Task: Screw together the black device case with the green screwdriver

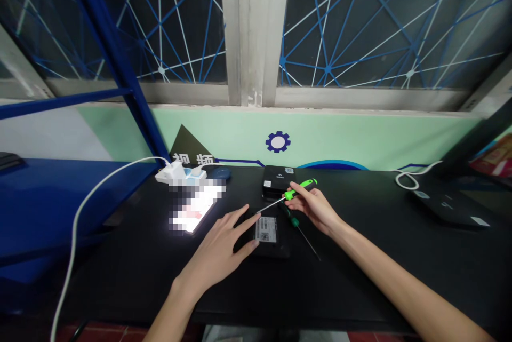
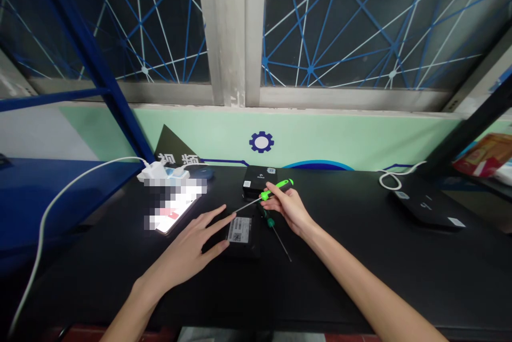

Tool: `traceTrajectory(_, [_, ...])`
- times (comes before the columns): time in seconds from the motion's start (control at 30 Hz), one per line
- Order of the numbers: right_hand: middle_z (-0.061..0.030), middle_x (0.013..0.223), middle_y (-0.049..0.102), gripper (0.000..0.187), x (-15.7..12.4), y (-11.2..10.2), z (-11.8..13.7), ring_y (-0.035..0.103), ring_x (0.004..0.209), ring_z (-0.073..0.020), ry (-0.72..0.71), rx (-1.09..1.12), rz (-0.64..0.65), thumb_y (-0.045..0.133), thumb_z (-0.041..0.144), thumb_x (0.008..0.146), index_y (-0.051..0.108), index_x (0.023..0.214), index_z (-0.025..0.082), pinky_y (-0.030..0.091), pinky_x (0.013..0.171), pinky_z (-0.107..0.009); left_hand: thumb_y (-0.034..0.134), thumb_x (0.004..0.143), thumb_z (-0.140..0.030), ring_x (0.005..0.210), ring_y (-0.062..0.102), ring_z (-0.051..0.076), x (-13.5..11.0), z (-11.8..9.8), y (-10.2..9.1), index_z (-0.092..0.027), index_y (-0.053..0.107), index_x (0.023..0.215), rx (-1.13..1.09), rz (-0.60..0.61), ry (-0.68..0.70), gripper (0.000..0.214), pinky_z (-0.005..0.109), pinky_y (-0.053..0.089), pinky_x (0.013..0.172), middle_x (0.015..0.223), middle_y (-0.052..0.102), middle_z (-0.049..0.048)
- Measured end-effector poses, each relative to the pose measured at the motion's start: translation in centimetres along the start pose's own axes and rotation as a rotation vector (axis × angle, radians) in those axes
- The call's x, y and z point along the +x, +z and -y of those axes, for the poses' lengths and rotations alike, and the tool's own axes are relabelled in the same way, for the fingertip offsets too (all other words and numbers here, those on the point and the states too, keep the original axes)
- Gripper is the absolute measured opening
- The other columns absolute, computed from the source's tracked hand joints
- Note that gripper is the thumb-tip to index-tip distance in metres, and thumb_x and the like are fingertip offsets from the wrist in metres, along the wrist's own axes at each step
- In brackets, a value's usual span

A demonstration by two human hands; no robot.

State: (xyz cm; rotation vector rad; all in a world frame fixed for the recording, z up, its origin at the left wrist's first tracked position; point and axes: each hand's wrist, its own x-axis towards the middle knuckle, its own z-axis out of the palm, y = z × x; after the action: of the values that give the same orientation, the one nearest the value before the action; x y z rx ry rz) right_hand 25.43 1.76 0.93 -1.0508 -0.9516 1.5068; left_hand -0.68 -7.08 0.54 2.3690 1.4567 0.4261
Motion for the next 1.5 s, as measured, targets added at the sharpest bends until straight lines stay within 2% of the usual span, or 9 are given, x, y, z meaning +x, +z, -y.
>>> traceTrajectory(0.17, [-0.0159,0.079,0.077,0.026,0.1,-0.2,-0.1,0.074,0.060,-0.0176,0.018,0.003,-0.014,0.077,0.032,0.084,0.072,0.084,0.007,0.064,0.059,-0.020,0.036,0.100,-0.062,0.146,0.030,0.030,0.1,0.0,-0.1,-0.047,0.026,0.153,0.007,0.005,-0.001,0.055,0.054,0.031,0.115,0.162,0.025,-0.0048])
traceTrajectory(0.53, [-0.0150,0.078,0.077,0.029,0.7,-0.9,0.0,0.073,0.057,-0.0171,0.004,0.052,-0.059,0.080,0.035,0.080,0.072,0.084,0.008,0.064,0.059,-0.021,0.038,0.100,-0.061,0.145,0.032,0.030,0.1,0.5,0.5,-0.046,0.029,0.152,0.029,-0.027,0.015,0.054,0.054,0.032,0.115,0.162,0.027,-0.0045])
traceTrajectory(0.7, [-0.0131,0.078,0.077,0.032,0.8,-1.4,0.1,0.072,0.059,-0.0157,-0.191,0.050,-0.130,0.083,0.039,0.075,0.071,0.081,0.009,0.060,0.053,-0.018,0.038,0.100,-0.061,0.146,0.031,0.031,0.1,0.5,0.4,-0.047,0.031,0.150,0.025,-0.013,0.010,0.053,0.055,0.032,0.115,0.162,0.026,-0.0050])
traceTrajectory(0.87, [-0.0099,0.079,0.076,0.035,0.7,-1.2,0.0,0.071,0.060,-0.0173,-0.385,-0.088,-0.140,0.084,0.042,0.072,0.070,0.085,0.013,0.059,0.052,-0.022,0.039,0.100,-0.060,0.145,0.033,0.031,0.1,0.5,0.3,-0.046,0.034,0.149,0.021,-0.026,0.016,0.052,0.056,0.033,0.114,0.161,0.029,-0.0041])
traceTrajectory(1.23, [-0.0105,0.089,0.075,0.029,0.1,-0.7,-0.3,0.070,0.071,-0.0200,-0.511,-0.259,-0.027,0.077,0.044,0.079,0.070,0.084,0.016,0.060,0.061,-0.029,0.040,0.100,-0.060,0.144,0.035,0.030,0.1,0.5,0.4,-0.045,0.039,0.146,0.025,-0.034,0.014,0.049,0.056,0.034,0.114,0.160,0.030,-0.0034])
traceTrajectory(1.5, [-0.0096,0.099,0.073,0.023,-0.8,-0.6,-0.8,0.069,0.083,-0.0229,-0.614,-0.523,-0.002,0.073,0.041,0.084,0.071,0.088,0.018,0.059,0.072,-0.034,0.042,0.099,-0.059,0.142,0.037,0.031,0.1,0.4,0.2,-0.045,0.042,0.145,0.015,-0.057,0.027,0.048,0.054,0.036,0.113,0.159,0.033,-0.0027])
